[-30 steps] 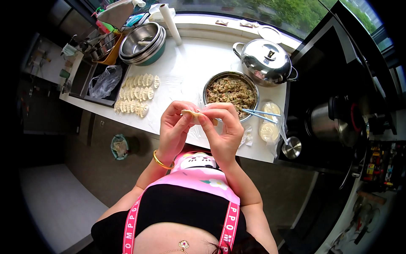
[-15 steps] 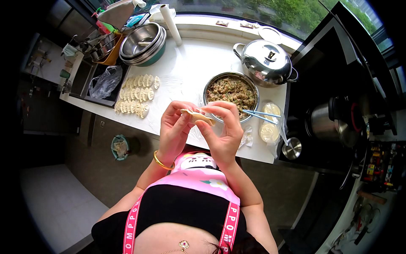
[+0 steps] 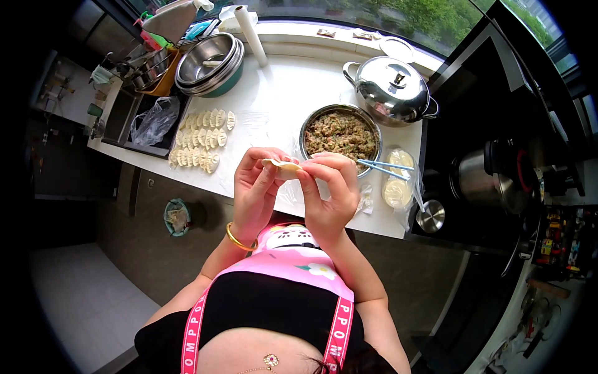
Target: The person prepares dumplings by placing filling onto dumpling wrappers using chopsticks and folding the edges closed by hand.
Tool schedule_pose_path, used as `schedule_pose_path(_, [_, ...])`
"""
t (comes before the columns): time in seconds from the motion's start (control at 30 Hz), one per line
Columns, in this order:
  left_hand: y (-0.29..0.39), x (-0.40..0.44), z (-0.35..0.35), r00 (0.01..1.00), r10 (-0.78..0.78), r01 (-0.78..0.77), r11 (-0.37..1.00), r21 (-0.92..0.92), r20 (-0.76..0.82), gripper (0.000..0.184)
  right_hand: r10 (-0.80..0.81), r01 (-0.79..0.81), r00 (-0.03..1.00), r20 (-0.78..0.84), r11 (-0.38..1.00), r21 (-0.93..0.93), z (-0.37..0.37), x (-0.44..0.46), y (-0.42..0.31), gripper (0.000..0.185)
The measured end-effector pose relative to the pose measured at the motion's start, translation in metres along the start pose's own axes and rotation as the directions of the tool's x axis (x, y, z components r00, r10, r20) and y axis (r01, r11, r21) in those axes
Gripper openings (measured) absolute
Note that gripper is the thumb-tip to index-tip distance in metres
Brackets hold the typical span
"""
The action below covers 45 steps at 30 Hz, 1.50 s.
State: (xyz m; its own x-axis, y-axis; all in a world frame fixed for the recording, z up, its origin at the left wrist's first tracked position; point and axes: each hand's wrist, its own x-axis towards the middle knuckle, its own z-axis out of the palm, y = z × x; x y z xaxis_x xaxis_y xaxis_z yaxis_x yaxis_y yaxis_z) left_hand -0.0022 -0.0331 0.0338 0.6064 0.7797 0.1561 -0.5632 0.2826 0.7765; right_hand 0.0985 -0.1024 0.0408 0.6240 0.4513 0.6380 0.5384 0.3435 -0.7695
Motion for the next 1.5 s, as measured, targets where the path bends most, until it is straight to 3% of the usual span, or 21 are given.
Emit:
schedule_pose_path(0.23, [0.003, -0.002, 0.005, 1.000, -0.010, 0.008, 0.998, -0.065, -0.025, 0.010, -0.119, 0.120, 0.992, 0.028, 0.992, -0.038, 0.001, -0.001, 0.005, 0.016])
schedule_pose_path(0.33, [0.007, -0.003, 0.005, 0.999, -0.020, 0.017, 0.995, -0.102, -0.030, 0.010, -0.012, 0.012, 1.000, 0.007, 1.000, 0.005, 0.003, 0.004, -0.010, 0.022])
schedule_pose_path(0.4, [0.010, -0.002, 0.003, 0.999, -0.024, 0.021, 0.994, -0.110, -0.027, 0.010, -0.022, 0.022, 0.999, 0.030, 1.000, -0.004, -0.002, -0.001, -0.003, 0.028])
schedule_pose_path(0.8, [0.010, -0.005, 0.003, 1.000, -0.002, 0.000, 0.996, -0.089, -0.019, 0.010, -0.010, 0.010, 1.000, -0.009, 0.999, 0.035, -0.002, -0.011, 0.000, 0.010])
schedule_pose_path(1.0, [0.012, -0.007, 0.005, 1.000, 0.004, -0.005, 0.995, -0.095, -0.015, 0.012, 0.100, -0.095, 0.995, -0.012, 0.970, 0.224, 0.001, -0.010, -0.004, 0.009])
schedule_pose_path(1.4, [0.009, -0.007, 0.004, 0.997, 0.082, -0.082, 0.995, 0.055, -0.002, 0.010, 0.062, -0.064, 0.998, 0.015, 0.976, 0.207, -0.001, -0.009, 0.000, 0.013])
schedule_pose_path(1.5, [0.009, -0.006, 0.006, 0.989, 0.142, -0.144, 0.983, 0.112, 0.031, 0.011, -0.010, 0.008, 1.000, 0.011, 0.989, 0.147, 0.000, 0.000, -0.008, 0.012])
